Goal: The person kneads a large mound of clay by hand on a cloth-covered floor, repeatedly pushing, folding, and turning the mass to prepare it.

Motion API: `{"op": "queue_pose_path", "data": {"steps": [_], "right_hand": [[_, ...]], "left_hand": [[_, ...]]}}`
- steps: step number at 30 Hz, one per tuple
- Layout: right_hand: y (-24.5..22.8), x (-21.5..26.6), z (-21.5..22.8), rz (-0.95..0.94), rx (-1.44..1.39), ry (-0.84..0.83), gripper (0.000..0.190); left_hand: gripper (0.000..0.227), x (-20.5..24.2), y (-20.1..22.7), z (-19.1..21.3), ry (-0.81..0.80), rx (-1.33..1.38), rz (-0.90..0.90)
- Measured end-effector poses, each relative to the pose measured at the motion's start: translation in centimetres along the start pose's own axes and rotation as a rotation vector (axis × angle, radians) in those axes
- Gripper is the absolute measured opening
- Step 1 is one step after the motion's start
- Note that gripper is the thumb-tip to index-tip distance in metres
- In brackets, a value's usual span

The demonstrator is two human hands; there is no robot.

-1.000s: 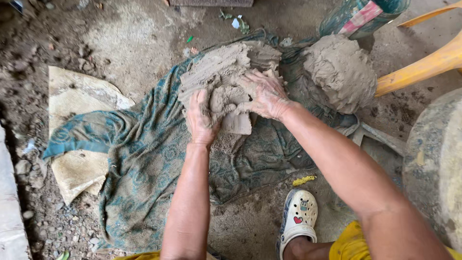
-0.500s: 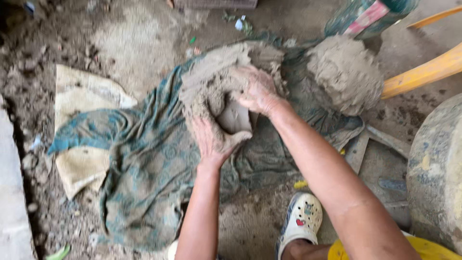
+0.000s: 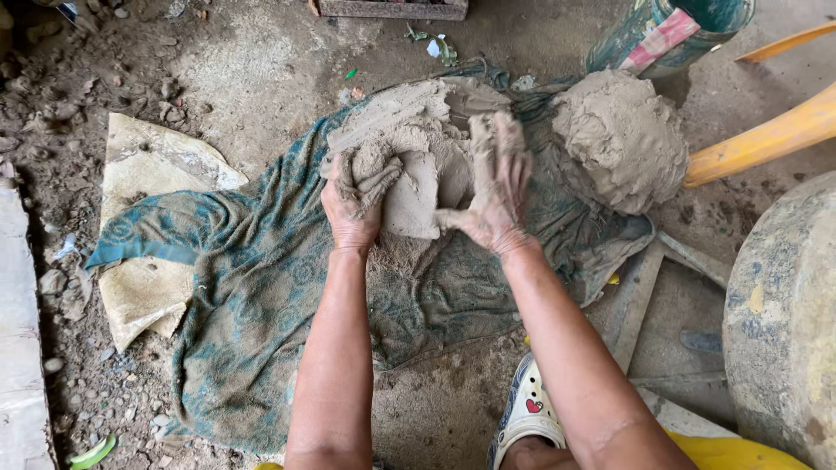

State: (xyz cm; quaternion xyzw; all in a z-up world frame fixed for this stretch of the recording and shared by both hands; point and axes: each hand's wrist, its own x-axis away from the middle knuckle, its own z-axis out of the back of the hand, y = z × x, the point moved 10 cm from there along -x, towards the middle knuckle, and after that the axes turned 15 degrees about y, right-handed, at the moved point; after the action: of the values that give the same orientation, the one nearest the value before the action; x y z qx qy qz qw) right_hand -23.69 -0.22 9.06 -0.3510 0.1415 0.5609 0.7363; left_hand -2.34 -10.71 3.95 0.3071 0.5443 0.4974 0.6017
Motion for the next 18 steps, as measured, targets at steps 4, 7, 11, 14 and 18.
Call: {"op": "queue_pose_path", "data": {"steps": [4,7,11,14,18], "right_hand": [[1.3,1.3,-2.5,-0.130,0.069,-0.178,0.144],[1.8,0.5,-3.1,-0.115,0.126,-0.206,0.123],[4.0,-0.6,-5.6,-0.107,0.261,-0.271,0.089],[4.2,-2.3,-5.4,-0.011,0.113,-0.052,0.066],[5.4,-3.1,-6.2,-0.040,0.008,-0.013,0.058]], "left_hand": [[0.067,1.1,-0.4,0.2,0.069,0.018,-0.125],[0.072,3.0,-1.5,0.1,-0.024,-0.102,0.009],[0.121,6.9,0.6,-0.4,0.014,-0.375,-0.109],[0.147,8.9,3.1,-0.6,0.101,-0.397,-0.304],[0.146,9.0,2.4,-0.4,0.171,-0.371,-0.334]]}}
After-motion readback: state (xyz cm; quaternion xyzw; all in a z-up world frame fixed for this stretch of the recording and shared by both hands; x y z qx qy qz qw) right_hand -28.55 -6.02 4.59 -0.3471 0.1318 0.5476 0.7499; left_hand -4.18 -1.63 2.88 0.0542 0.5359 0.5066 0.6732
